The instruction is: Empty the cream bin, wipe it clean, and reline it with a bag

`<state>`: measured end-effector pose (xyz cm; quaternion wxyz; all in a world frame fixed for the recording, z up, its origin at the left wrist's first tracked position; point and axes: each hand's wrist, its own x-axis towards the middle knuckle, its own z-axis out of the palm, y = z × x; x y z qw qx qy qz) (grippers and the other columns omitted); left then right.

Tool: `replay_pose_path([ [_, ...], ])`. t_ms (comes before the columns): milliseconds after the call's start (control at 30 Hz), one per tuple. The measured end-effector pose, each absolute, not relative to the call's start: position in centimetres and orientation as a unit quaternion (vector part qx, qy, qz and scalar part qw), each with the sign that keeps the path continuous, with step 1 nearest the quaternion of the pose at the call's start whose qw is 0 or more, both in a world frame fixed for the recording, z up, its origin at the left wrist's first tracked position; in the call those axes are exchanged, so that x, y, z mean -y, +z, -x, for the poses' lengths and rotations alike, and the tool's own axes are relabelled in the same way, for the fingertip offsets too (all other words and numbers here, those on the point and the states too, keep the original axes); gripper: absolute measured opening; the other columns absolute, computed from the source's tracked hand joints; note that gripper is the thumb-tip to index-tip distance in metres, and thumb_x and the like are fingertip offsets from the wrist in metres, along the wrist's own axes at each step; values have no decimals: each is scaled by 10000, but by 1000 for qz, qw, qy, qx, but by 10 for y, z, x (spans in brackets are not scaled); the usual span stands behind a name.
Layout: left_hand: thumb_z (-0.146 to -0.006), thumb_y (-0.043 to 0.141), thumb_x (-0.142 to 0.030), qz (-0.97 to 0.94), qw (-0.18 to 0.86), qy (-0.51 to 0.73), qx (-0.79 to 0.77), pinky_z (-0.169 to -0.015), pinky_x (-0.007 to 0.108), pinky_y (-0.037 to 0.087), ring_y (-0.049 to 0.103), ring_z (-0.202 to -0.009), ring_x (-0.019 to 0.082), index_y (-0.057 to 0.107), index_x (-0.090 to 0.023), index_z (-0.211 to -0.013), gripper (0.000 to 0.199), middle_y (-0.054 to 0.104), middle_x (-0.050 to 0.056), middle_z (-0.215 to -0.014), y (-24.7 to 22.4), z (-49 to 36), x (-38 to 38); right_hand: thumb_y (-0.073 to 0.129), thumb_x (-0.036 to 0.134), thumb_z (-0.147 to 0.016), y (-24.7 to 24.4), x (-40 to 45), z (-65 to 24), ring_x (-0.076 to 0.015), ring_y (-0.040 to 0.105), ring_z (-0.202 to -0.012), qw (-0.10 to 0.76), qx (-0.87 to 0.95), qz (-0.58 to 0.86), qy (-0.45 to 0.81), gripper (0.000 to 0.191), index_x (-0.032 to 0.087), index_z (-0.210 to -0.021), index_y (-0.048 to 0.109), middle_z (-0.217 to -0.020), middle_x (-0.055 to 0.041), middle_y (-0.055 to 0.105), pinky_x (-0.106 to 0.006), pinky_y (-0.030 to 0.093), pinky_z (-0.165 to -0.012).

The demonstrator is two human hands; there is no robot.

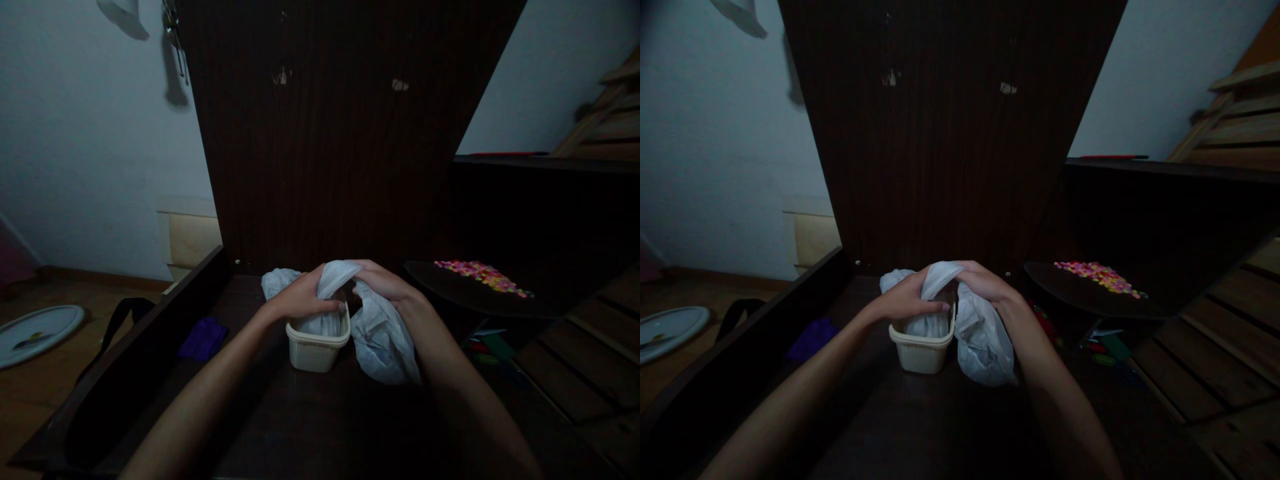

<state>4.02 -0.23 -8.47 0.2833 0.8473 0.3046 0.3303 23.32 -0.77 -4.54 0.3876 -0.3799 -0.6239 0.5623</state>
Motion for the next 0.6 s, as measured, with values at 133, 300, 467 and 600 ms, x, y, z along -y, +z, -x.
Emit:
replay_pose_path([
  [133, -853, 665, -298, -837, 317, 342, -286, -936, 386, 520, 664, -1000, 236, 648, -161, -1144, 322, 727, 63, -1100, -91, -42, -3, 718, 224, -723, -42, 11, -232, -122, 593, -559, 404, 600, 384, 573, 63, 193, -770, 690, -646, 35, 645, -218, 493, -528],
  [300, -827, 557, -130, -826, 339, 347, -287, -926, 345, 516, 664, -950, 208, 710, -160, -965, 209, 753, 26, -981, -92, -42, -7, 724, 247, -711, -44, 11, -238, -99, 548, -520, 391, 610, 382, 573, 92, 190, -767, 678, -612, 43, 620, -190, 447, -489],
  [467, -794, 578, -136, -812, 330, 371, -305, -850, 313, 508, 642, -904, 199, 672, -153, -946, 179, 718, 23, -942, -91, -43, -7, 720, 256, -697, -50, 7, -244, -78, 471, -461, 307, 648, 370, 591, 110, 168, -666, 662, -512, 49, 575, -177, 361, -441],
  [600, -788, 605, -175, -803, 321, 396, -309, -798, 289, 480, 614, -874, 187, 631, -155, -966, 180, 671, 15, -910, -88, -44, -3, 776, 221, -652, -53, 5, -245, -65, 463, -451, 304, 629, 381, 605, 145, 146, -762, 718, -531, 61, 597, -169, 333, -433],
])
